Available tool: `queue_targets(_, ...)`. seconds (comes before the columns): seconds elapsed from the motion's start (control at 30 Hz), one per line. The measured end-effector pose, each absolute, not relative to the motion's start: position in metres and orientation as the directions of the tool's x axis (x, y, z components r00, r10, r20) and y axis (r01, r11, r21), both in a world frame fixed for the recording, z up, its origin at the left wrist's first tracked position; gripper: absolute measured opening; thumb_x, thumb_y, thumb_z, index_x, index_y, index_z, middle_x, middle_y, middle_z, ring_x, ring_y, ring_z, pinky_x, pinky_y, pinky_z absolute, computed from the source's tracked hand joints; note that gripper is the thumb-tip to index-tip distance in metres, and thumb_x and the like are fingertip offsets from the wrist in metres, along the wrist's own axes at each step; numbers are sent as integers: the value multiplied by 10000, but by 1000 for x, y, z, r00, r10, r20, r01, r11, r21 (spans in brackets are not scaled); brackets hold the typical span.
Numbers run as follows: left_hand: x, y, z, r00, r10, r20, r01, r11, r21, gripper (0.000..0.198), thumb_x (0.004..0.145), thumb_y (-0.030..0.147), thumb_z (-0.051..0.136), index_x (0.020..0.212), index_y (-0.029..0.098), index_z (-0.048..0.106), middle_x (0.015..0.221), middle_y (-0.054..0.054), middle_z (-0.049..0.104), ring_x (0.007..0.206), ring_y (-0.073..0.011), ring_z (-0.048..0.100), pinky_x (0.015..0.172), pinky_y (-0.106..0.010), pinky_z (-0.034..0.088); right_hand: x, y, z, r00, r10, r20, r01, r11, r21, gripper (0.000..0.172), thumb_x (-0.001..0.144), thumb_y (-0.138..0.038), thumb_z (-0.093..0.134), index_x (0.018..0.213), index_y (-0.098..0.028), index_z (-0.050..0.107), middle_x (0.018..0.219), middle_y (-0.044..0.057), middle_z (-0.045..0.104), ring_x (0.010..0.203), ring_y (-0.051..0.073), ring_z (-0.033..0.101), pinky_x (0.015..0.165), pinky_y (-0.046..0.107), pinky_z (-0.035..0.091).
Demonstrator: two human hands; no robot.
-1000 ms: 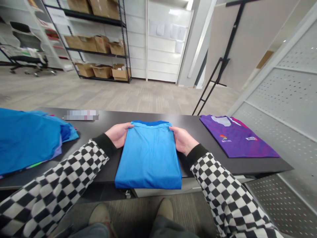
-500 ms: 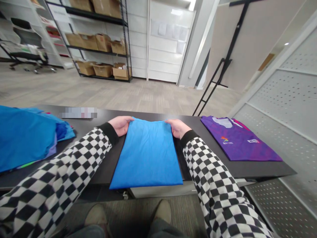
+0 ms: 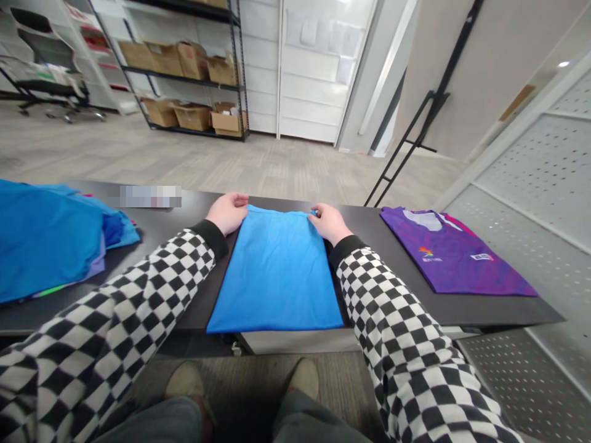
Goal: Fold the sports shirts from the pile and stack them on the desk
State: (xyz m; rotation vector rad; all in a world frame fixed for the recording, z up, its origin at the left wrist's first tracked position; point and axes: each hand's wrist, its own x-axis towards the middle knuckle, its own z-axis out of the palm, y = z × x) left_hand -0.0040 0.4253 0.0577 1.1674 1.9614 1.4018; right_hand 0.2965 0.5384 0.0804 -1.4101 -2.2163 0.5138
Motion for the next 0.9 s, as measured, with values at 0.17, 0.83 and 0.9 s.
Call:
queue_targets(0.17, 0, 425, 54, -479, 855, 199, 606, 158, 780, 535, 822, 28, 707, 1332, 184, 754, 1349, -100, 826, 1316, -263, 756, 1188, -391, 579, 298, 544, 66, -391, 890, 234, 767, 456, -451, 391, 1057, -287, 716, 1417, -155, 793, 1120, 113, 835, 1058, 273, 770, 1054, 415, 602)
queue_targets(0.83, 42, 325, 74, 45, 999, -6, 950, -41, 309, 875, 1118, 721, 432, 1792, 165, 467, 1900, -170, 343, 1782, -347, 304, 1461, -590, 196, 323, 448, 65, -743, 669, 5, 649, 723, -236, 842, 1153, -729, 389, 1815, -213, 448, 1896, 156, 313, 1771, 387, 289, 1431, 694, 219)
queue_targets(0.9, 39, 332, 78, -56, 996, 63, 943, 32, 332, 784, 1133, 638, 436, 1743, 156, 539, 1890, -171, 374, 1776, -345, 320, 1454, -579, 233, 321, 457, 62, -695, 715, 75, 686, 690, -231, 784, 1151, -705, 382, 1791, -267, 497, 1890, 136, 340, 1773, 382, 283, 1429, 699, 226)
